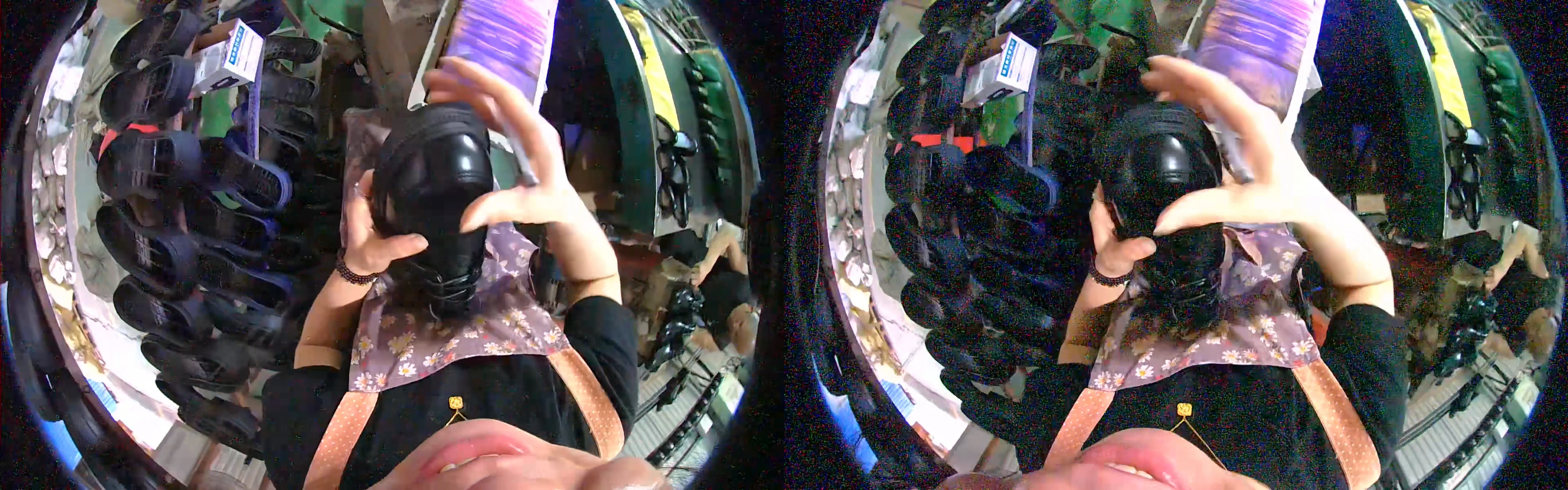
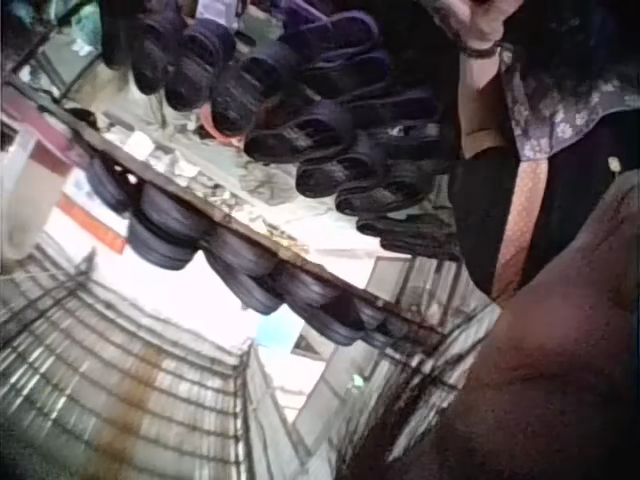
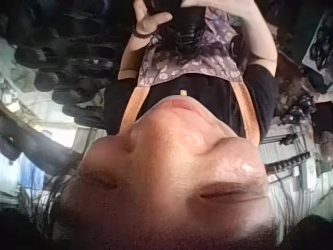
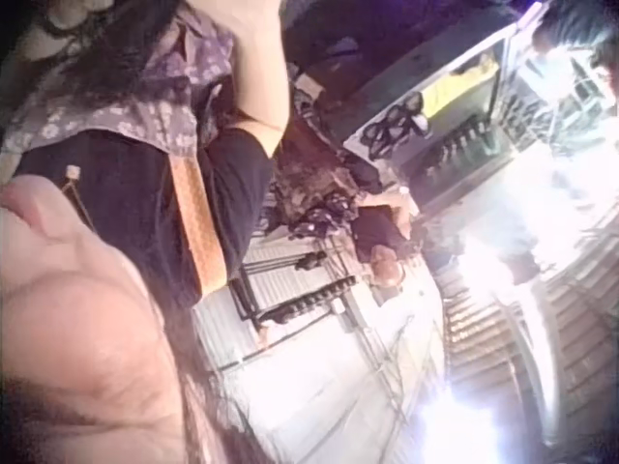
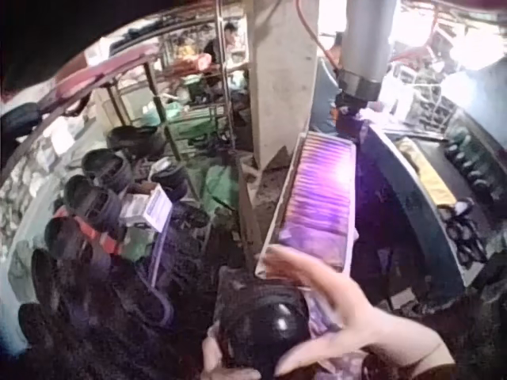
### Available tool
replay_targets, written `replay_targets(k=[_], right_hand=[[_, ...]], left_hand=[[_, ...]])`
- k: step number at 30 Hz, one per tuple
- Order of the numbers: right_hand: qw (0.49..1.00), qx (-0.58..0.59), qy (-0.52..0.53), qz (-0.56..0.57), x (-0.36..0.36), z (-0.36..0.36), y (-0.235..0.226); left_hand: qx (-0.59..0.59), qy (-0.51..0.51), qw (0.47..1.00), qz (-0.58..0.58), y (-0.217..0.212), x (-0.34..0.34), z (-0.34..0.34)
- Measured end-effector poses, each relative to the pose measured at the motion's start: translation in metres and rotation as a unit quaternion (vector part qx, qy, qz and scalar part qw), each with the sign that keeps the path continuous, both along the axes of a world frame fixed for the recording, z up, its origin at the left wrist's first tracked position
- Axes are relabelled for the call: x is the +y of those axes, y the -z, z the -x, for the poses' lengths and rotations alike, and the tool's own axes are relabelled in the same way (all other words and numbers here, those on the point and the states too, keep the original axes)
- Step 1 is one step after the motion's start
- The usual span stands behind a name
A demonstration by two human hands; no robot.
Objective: The person polishes the soles of black leather shoes using a rotating buffing machine. They handle the shoes one at a time, pressing the soles against the spinning brush to clean or smooth the surface, then place the finished shoes on a nearby table.
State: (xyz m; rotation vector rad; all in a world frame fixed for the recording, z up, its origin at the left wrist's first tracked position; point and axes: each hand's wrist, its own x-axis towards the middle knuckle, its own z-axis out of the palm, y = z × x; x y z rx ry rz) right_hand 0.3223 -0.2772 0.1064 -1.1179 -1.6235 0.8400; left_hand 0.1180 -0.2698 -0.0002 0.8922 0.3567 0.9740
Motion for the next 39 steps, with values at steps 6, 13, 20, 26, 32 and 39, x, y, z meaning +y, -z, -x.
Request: replay_targets(k=[6,13,20,26,32,39], right_hand=[[0.993,-0.071,-0.064,0.071,0.007,0.001,-0.015],[0.994,-0.082,-0.024,0.073,0.0,0.001,-0.017],[0.995,-0.041,0.059,0.076,-0.011,-0.005,-0.042],[0.931,0.111,0.345,0.044,-0.046,-0.042,-0.024],[0.774,0.394,0.488,0.09,-0.106,-0.089,0.048],[0.712,0.478,0.486,0.169,-0.149,-0.084,0.141]], left_hand=[[-0.021,0.026,0.999,0.03,-0.005,-0.001,0.001],[-0.008,0.068,0.996,0.065,-0.003,0.001,-0.006],[-0.002,0.154,0.986,-0.056,0.003,0.038,-0.016],[0.064,0.239,0.965,-0.082,0.086,0.042,-0.003],[-0.095,0.166,0.981,0.013,0.039,-0.008,0.003],[0.036,0.04,0.997,0.063,-0.032,-0.041,-0.049]])
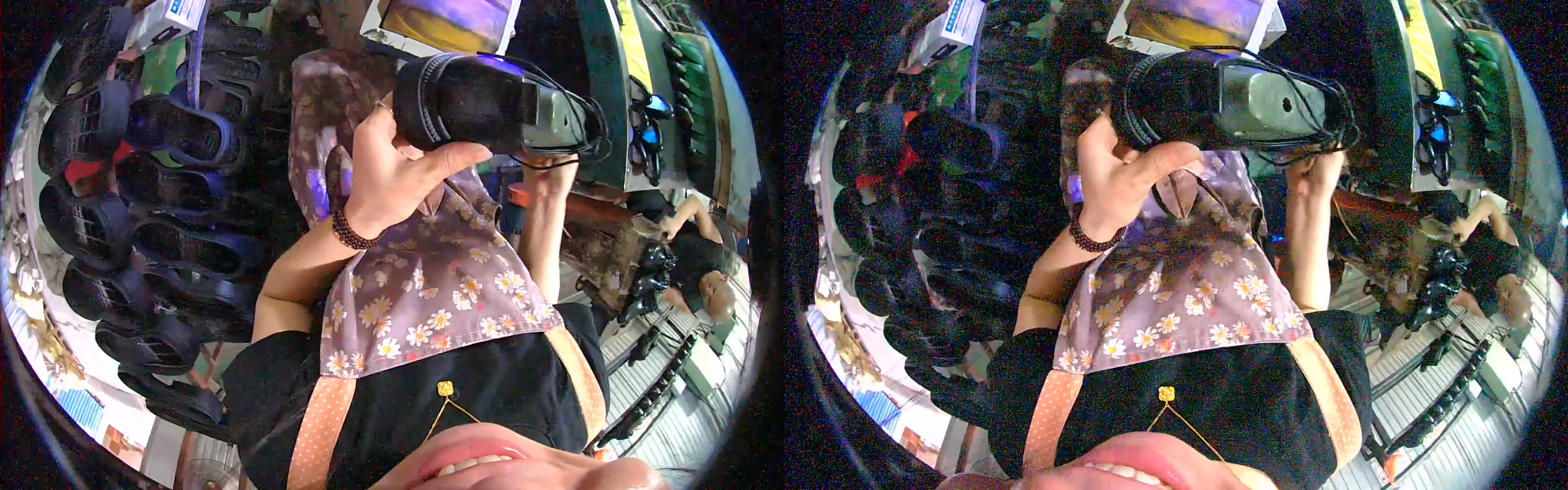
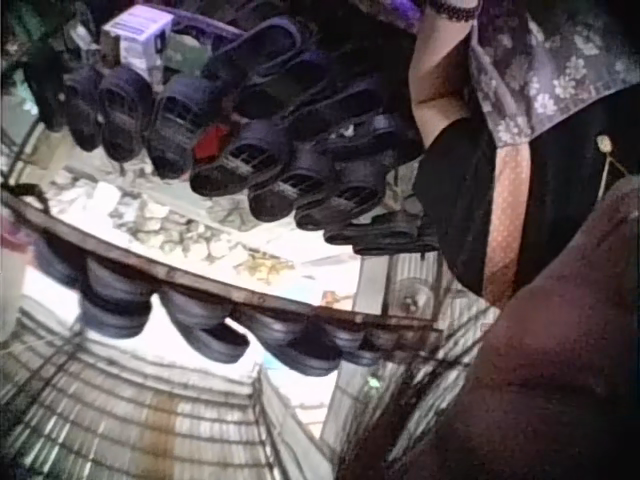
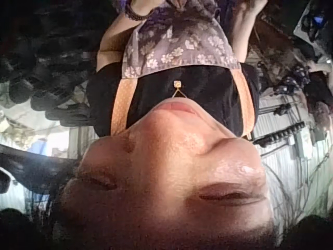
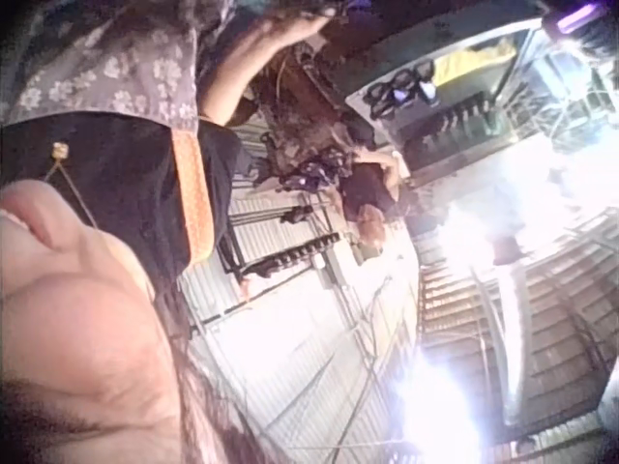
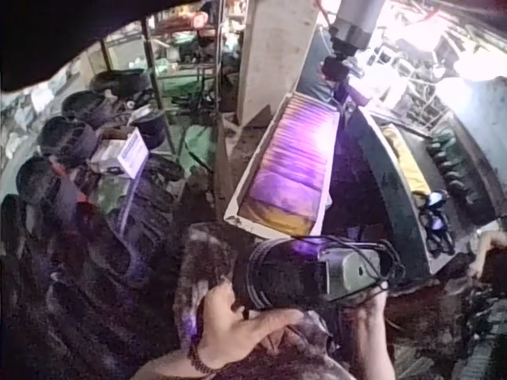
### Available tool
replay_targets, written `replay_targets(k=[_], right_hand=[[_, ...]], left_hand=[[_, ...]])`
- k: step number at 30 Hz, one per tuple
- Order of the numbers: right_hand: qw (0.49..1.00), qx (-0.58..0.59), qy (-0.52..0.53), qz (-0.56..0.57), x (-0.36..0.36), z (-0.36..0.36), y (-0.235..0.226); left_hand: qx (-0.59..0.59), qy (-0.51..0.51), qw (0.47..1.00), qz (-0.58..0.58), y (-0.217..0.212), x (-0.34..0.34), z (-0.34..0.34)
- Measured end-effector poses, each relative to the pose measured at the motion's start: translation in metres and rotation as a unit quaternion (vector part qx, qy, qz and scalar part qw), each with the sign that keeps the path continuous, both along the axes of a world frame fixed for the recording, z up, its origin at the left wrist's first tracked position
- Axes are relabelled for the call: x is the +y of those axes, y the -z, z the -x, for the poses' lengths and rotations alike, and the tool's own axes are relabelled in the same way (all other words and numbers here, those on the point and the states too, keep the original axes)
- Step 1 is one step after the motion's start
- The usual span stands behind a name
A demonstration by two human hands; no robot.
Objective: The person polishes the soles of black leather shoes using a rotating buffing machine. They handle the shoes one at a time, pressing the soles against the spinning brush to clean or smooth the surface, then place the finished shoes on a nearby table.
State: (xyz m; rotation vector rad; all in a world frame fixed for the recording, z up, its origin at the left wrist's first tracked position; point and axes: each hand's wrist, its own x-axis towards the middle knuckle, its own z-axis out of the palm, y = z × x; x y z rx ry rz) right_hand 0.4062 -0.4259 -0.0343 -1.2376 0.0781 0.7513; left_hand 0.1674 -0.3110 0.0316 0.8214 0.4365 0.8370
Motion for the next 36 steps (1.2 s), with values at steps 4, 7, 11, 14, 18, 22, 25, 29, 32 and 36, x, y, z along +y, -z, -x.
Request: replay_targets(k=[4,7,11,14,18,22,25,29,32,36], right_hand=[[0.995,0.068,0.064,-0.031,-0.011,0.02,0.024],[0.991,0.088,0.066,-0.074,-0.021,0.029,0.037],[0.988,0.037,0.054,-0.142,-0.021,0.023,0.033],[0.989,0.002,0.056,-0.14,-0.018,0.014,0.015],[0.983,-0.109,0.089,-0.116,-0.007,0.007,0.02],[0.983,-0.114,0.076,-0.124,0.017,0.015,-0.006],[0.975,-0.212,-0.023,-0.07,0.038,-0.015,-0.029],[0.947,-0.3,-0.113,-0.009,0.111,-0.042,-0.08],[0.885,-0.455,-0.097,-0.008,0.188,-0.044,-0.1],[0.868,-0.47,-0.117,-0.109,0.305,-0.078,-0.106]], left_hand=[[0.082,0.013,0.995,-0.061,0.008,-0.002,0.007],[0.097,0.045,0.993,-0.048,0.009,-0.002,0.009],[0.139,0.076,0.977,-0.144,0.007,0.016,0.019],[0.114,0.127,0.985,-0.001,0.016,0.019,0.022],[0.177,0.132,0.975,-0.028,0.011,0.03,0.032],[0.228,0.122,0.966,-0.028,-0.026,0.03,0.047],[0.224,0.085,0.965,-0.109,-0.018,0.029,0.052],[0.251,0.112,0.958,-0.082,-0.032,0.038,0.043],[0.26,0.124,0.954,-0.081,-0.035,0.046,0.034],[0.288,0.193,0.938,0.013,-0.056,0.099,-0.017]])
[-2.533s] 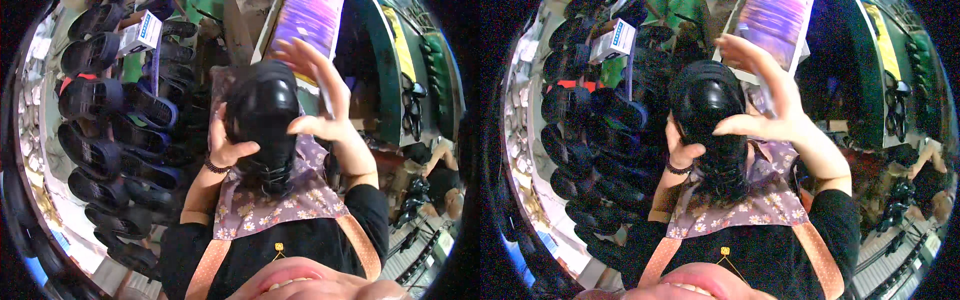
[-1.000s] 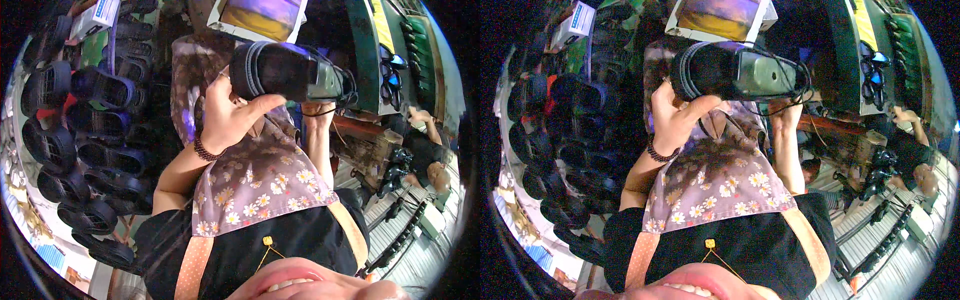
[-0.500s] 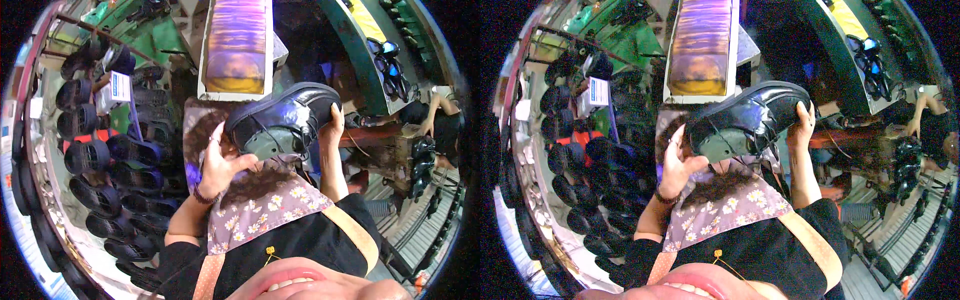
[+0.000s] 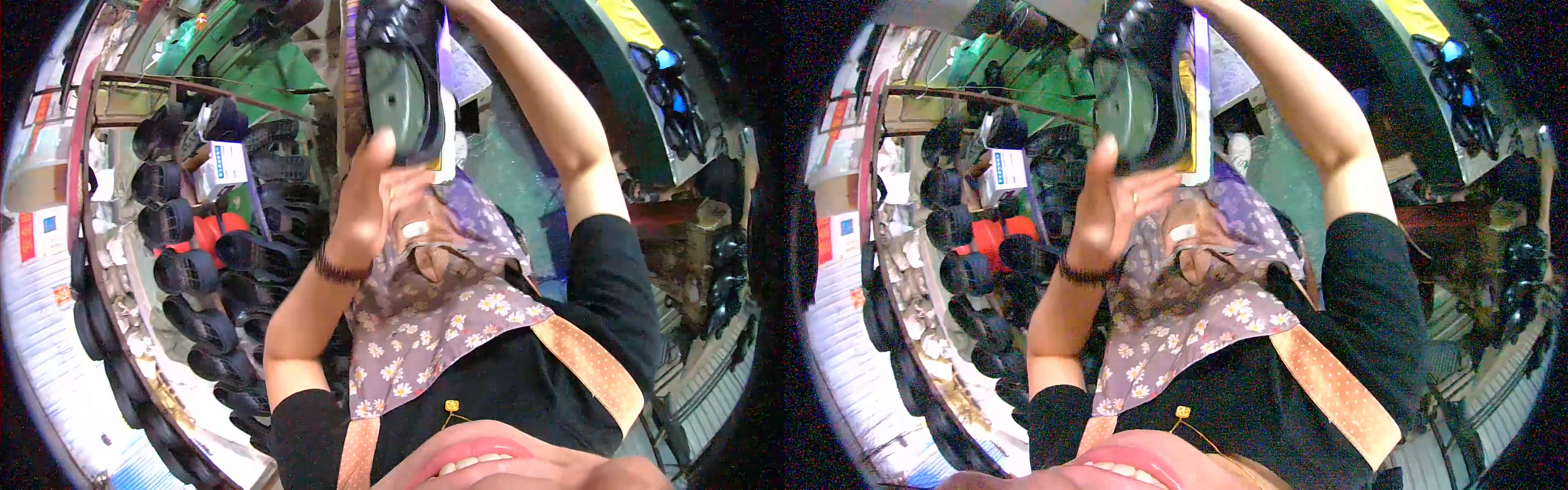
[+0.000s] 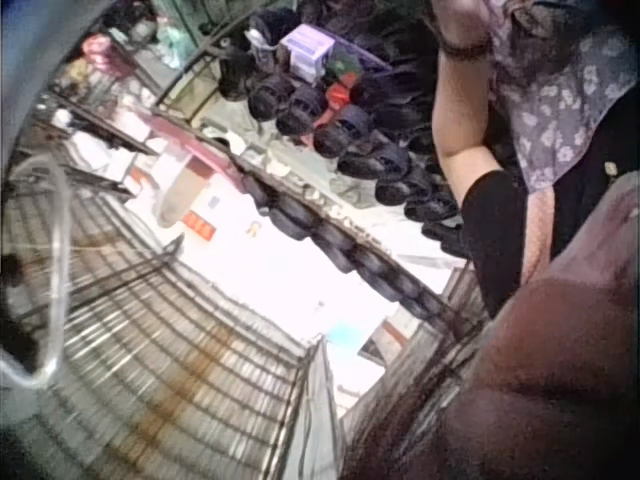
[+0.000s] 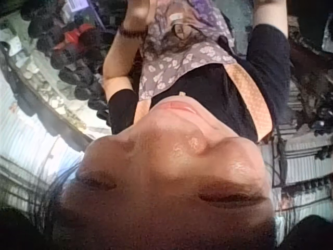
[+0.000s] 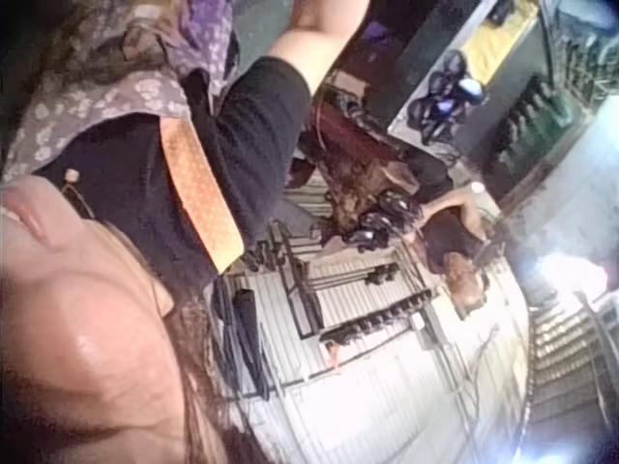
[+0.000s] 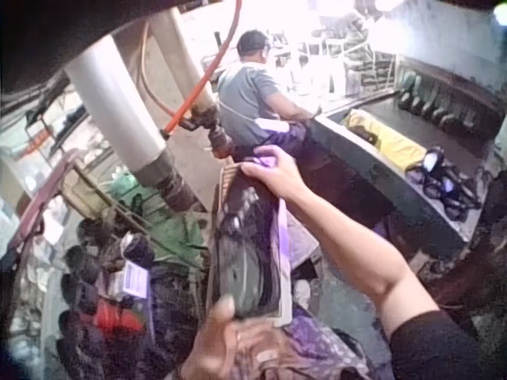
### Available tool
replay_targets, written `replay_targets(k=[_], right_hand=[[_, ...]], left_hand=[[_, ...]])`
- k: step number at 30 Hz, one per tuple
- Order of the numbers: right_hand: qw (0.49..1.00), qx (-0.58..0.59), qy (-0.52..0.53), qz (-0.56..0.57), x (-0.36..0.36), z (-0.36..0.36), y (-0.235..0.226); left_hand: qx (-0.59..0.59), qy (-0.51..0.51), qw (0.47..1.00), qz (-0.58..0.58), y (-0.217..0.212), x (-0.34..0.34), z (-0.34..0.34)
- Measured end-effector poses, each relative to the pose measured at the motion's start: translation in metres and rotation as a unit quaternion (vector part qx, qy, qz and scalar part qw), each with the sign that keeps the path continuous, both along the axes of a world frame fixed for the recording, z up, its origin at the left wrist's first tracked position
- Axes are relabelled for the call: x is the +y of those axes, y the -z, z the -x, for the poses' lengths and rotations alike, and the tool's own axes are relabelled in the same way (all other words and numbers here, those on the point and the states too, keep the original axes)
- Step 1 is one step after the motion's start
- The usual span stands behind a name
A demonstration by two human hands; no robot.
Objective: The person polishes the soles of black leather shoes using a rotating buffing machine. They handle the shoes one at a time, pressing the soles against the spinning brush to clean or smooth the surface, then place the finished shoes on a nearby table.
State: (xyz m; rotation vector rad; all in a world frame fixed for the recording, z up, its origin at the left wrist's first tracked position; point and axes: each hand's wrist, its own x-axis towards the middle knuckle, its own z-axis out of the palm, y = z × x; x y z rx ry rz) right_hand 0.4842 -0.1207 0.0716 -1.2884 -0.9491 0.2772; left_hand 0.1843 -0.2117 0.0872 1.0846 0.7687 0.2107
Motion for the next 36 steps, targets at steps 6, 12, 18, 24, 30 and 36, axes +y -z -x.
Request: replay_targets(k=[6,12,18,24,30,36], right_hand=[[0.979,-0.17,0.111,0.019,0.06,-0.012,0.058],[0.987,0.015,0.14,0.08,-0.065,0.069,0.063],[0.961,-0.232,0.11,0.099,-0.141,0.159,0.059],[0.948,-0.265,0.159,0.078,-0.136,0.176,0.053],[0.967,-0.212,0.106,0.098,-0.145,0.166,0.059],[0.989,-0.005,0.136,-0.059,-0.162,0.135,0.066]], left_hand=[[0.118,0.071,0.99,0.041,-0.008,0.073,-0.038],[0.137,-0.09,0.984,-0.073,-0.01,0.059,-0.011],[-0.05,-0.356,0.864,-0.351,0.063,0.037,0.003],[0.016,-0.356,0.802,-0.479,0.098,0.011,-0.009],[0.084,-0.305,0.716,-0.622,0.101,0.015,-0.011],[0.097,-0.269,0.704,-0.65,0.096,0.029,-0.015]])
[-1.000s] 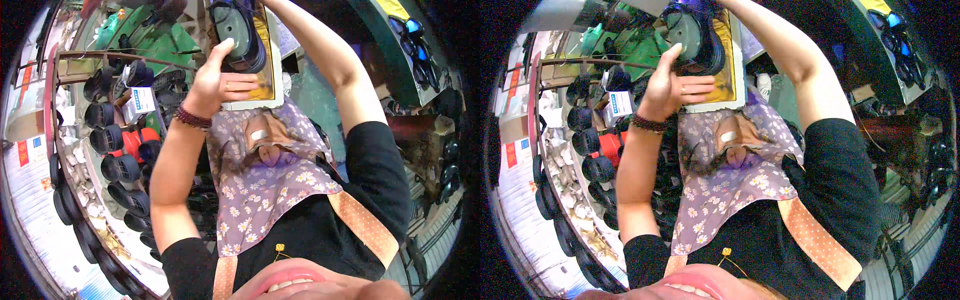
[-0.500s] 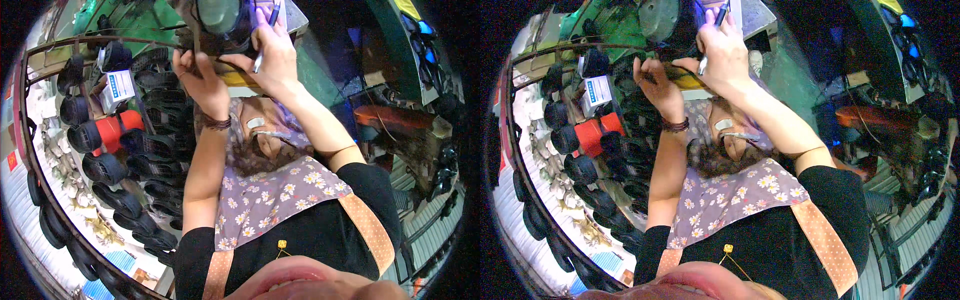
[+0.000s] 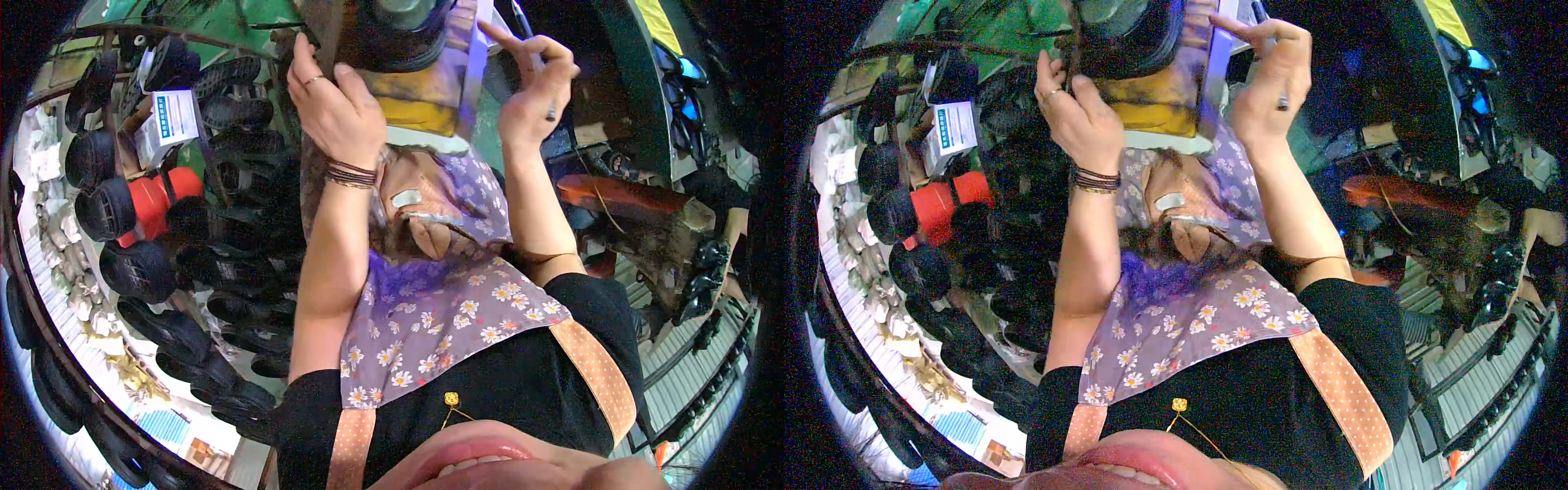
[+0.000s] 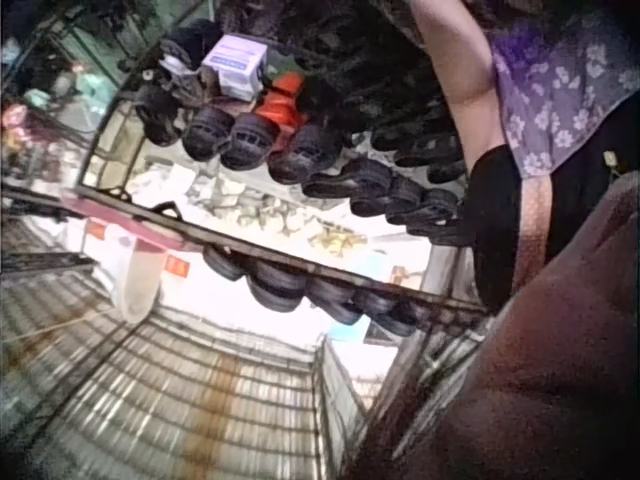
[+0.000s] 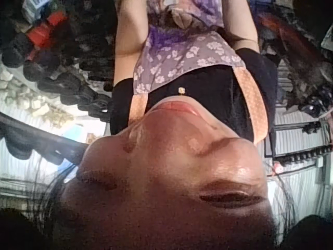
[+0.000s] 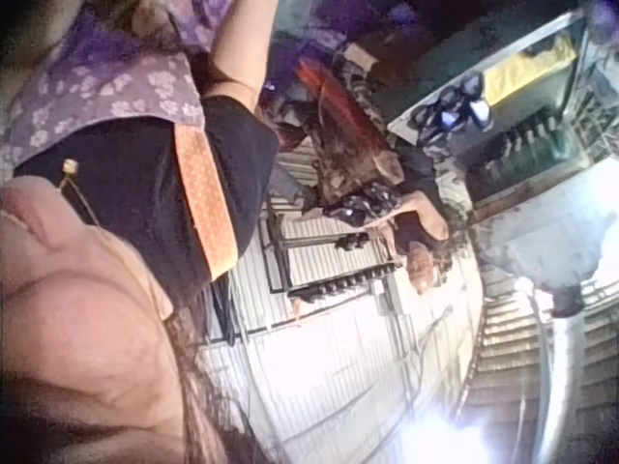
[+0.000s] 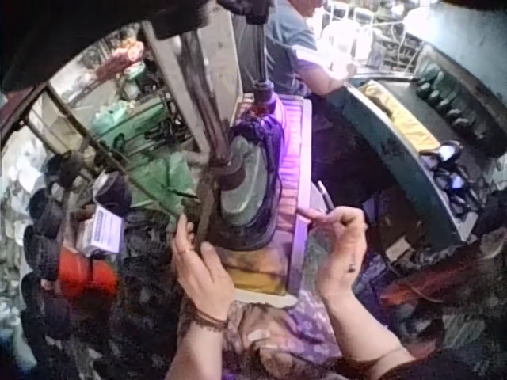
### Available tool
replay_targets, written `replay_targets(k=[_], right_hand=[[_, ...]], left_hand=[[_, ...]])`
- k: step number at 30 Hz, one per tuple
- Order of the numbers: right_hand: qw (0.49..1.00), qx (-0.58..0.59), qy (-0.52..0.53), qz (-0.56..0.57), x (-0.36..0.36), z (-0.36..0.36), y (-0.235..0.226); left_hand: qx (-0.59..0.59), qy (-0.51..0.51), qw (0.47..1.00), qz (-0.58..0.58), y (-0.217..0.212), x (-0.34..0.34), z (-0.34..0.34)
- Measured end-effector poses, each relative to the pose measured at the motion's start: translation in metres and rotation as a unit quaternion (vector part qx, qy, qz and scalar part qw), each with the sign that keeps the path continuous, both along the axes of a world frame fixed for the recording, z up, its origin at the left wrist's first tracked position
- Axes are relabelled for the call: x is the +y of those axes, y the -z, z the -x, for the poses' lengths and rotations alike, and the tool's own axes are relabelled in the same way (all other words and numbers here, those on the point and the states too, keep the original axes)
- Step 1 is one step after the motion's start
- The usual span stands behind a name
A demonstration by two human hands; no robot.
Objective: The person polishes the soles of black leather shoes using a rotating buffing machine. They handle the shoes one at a time, pressing the soles against the spinning brush to clean or smooth the surface, then place the finished shoes on a nearby table.
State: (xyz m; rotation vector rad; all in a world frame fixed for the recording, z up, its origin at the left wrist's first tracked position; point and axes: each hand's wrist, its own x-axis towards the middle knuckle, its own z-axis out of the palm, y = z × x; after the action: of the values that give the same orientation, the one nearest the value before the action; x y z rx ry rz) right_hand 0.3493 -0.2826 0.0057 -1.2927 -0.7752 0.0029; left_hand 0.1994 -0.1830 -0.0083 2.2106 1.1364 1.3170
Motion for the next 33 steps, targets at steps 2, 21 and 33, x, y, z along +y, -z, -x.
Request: replay_targets(k=[2,21,33], right_hand=[[0.997,0.046,0.025,0.049,-0.011,-0.009,-0.008],[0.979,0.199,0.028,-0.016,-0.068,-0.031,-0.056],[0.976,0.208,-0.068,0.002,-0.017,-0.005,-0.032]], left_hand=[[0.022,0.046,0.999,-0.005,0.005,0.027,0.011],[-0.191,0.097,0.893,0.396,-0.061,-0.004,0.011],[0.002,0.166,0.942,0.292,-0.055,0.063,0.06]])
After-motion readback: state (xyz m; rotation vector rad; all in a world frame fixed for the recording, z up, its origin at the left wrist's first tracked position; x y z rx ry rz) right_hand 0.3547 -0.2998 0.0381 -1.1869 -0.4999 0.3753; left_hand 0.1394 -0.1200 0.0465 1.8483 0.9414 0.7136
